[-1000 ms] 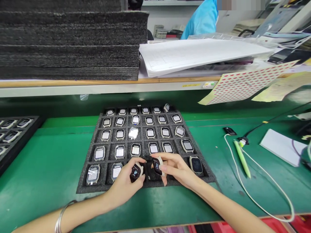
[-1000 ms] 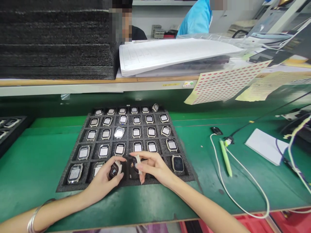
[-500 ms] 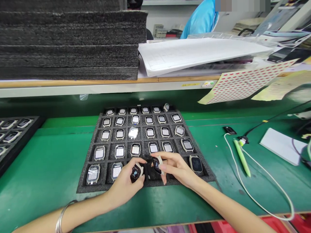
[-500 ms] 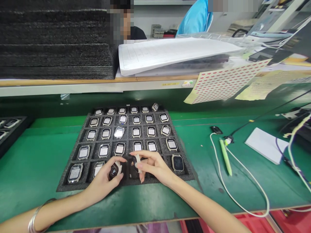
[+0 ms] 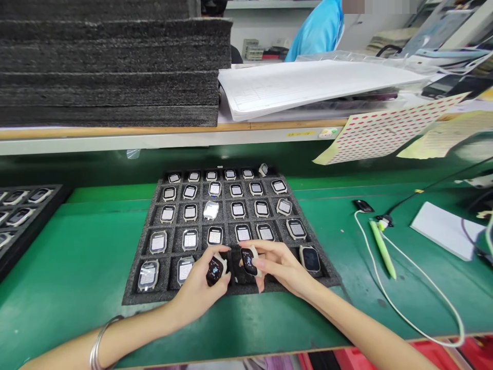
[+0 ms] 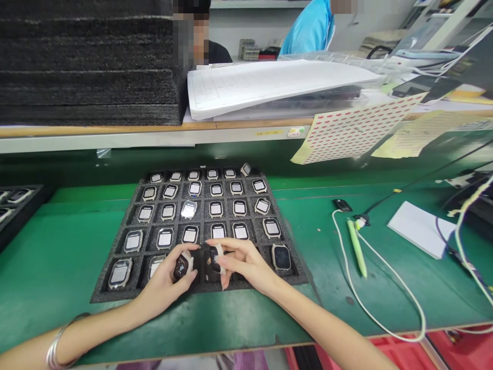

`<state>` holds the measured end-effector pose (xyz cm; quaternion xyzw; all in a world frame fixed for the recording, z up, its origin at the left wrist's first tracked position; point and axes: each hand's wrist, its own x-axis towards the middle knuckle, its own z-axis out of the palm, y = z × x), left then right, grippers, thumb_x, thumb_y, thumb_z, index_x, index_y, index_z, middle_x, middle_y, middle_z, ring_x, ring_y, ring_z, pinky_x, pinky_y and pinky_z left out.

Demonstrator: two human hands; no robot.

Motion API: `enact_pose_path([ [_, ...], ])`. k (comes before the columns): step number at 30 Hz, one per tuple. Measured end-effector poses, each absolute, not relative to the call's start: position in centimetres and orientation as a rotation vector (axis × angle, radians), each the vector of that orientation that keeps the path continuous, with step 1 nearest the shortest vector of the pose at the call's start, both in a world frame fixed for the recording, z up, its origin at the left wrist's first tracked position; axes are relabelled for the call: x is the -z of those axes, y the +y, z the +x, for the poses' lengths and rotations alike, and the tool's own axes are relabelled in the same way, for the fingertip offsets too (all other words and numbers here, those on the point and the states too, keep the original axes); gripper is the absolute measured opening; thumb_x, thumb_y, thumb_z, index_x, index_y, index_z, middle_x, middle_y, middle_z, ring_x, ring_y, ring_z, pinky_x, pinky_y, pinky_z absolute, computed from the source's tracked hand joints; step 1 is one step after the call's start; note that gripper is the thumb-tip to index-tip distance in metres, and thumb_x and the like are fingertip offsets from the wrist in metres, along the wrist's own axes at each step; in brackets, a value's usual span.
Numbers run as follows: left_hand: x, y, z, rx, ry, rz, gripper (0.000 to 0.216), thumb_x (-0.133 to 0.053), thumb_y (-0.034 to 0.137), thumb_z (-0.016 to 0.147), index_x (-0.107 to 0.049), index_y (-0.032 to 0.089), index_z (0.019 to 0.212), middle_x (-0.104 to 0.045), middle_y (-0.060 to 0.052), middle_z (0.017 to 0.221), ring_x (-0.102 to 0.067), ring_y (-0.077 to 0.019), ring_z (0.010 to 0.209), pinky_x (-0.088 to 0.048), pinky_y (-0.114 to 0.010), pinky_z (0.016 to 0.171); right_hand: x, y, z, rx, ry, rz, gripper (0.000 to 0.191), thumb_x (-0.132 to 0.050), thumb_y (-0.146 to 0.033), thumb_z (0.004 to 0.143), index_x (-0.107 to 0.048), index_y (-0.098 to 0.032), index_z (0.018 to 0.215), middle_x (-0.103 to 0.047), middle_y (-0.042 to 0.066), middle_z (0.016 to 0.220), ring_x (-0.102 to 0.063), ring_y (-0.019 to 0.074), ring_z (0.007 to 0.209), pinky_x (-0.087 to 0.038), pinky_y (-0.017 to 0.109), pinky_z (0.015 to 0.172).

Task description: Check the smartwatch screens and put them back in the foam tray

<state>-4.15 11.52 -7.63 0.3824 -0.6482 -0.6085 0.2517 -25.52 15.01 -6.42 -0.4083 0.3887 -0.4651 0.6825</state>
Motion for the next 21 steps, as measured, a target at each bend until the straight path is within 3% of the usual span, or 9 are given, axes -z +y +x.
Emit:
enact_pose_path([
  [5, 7.62, 11.36, -4.18, 1.951, -1.501, 0.902, 0.052, -0.057, 0.022, 0.085, -0.034, 0.024, 0.132, -0.058, -0.004, 0.103, -0.056, -0.0177, 0.086, -0.049, -0.028, 0.074, 6.46, 14.90, -25.49, 0.996, 0.842, -0.839, 0.045, -0.064, -0.026, 0.086, -0.052, -0.012, 0.127, -0.065, 0.009, 0.083, -0.066, 0.0186, 0.062, -0.054, 0.023, 0.048],
  [10, 7.66, 11.00, -4.05, 1.997, -1.414, 0.889, 0.043, -0.049, 0.023, 0.088, -0.039, 0.022, 0.130, -0.059, -0.007, 0.111, -0.058, -0.0193, 0.090, -0.052, -0.033, 0.082, 6.54, 14.73, -25.72, 0.978, 0.863, -0.868, 0.041, -0.064, -0.027, 0.086, -0.052, -0.017, 0.124, -0.061, 0.008, 0.092, -0.063, 0.0165, 0.065, -0.052, 0.021, 0.044],
  [13, 7.69, 10.96, -4.01, 2.019, -1.393, 0.905, 0.043, -0.048, 0.023, 0.088, -0.040, 0.022, 0.130, -0.057, -0.008, 0.117, -0.057, -0.0213, 0.096, -0.053, -0.035, 0.083, 6.61, 14.82, -25.73, 0.996, 0.903, -0.896, 0.042, -0.063, -0.026, 0.086, -0.050, -0.017, 0.126, -0.060, 0.007, 0.089, -0.061, 0.0153, 0.063, -0.051, 0.020, 0.043],
  [21, 7.75, 10.95, -3.86, 2.008, -1.432, 0.946, 0.042, -0.044, 0.021, 0.089, -0.042, 0.021, 0.130, -0.061, -0.007, 0.111, -0.059, -0.0184, 0.086, -0.052, -0.033, 0.083, 6.88, 15.17, -25.66, 0.992, 0.908, -0.902, 0.053, -0.062, -0.025, 0.085, -0.045, -0.013, 0.134, -0.064, 0.007, 0.083, -0.066, 0.0184, 0.064, -0.053, 0.022, 0.046],
])
